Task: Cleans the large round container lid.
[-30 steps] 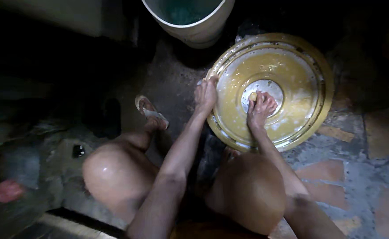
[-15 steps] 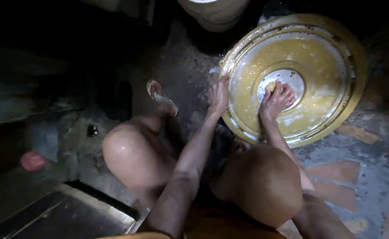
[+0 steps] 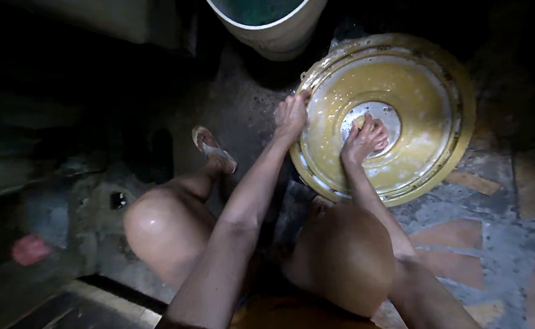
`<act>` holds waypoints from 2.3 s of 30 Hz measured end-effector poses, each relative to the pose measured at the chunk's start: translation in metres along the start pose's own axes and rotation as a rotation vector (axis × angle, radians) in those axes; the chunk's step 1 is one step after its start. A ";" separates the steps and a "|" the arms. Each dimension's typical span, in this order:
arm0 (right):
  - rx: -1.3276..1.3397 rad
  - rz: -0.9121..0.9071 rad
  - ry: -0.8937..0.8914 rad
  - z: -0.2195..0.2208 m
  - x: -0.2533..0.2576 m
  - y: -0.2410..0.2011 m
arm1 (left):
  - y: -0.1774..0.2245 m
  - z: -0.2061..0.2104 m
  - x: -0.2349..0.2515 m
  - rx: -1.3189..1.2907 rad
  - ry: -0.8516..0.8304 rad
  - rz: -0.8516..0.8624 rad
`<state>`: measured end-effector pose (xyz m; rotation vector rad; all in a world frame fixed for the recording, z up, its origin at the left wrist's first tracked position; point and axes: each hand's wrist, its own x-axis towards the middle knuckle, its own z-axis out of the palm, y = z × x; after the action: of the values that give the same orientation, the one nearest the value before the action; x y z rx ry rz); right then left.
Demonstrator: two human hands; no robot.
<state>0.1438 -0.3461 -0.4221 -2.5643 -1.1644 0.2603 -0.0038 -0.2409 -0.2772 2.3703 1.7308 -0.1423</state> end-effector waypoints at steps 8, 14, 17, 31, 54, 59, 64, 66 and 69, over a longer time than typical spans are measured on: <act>0.015 0.036 0.003 0.001 -0.001 -0.001 | -0.014 0.041 0.008 -0.273 -0.421 -0.281; 0.031 -0.223 -0.259 -0.032 -0.002 0.025 | -0.008 0.053 0.042 -0.300 -0.343 -0.204; 0.019 -0.291 -0.255 -0.036 0.002 0.036 | -0.022 0.045 -0.015 -0.354 -0.346 -0.231; -0.048 -0.027 -0.060 -0.007 0.005 0.005 | -0.017 0.053 0.008 -0.369 -0.317 -0.273; -0.014 0.079 -0.187 -0.008 0.006 -0.002 | -0.005 0.056 0.056 -0.428 -0.314 -0.209; -0.007 -0.084 -0.170 -0.012 0.014 0.013 | -0.015 0.041 0.051 -0.310 -0.387 -0.136; 0.003 -0.077 -0.128 -0.008 0.007 0.014 | -0.040 0.047 -0.063 -0.372 -0.283 -0.257; 0.022 -0.062 -0.125 -0.009 0.006 0.013 | -0.033 0.050 -0.058 -0.406 -0.312 -0.300; 0.049 0.028 -0.117 -0.011 0.005 0.001 | -0.016 0.058 0.003 -0.408 -0.343 -0.286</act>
<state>0.1509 -0.3452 -0.4125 -2.5542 -1.1482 0.4444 -0.0154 -0.2459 -0.3364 1.6958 1.7221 -0.2024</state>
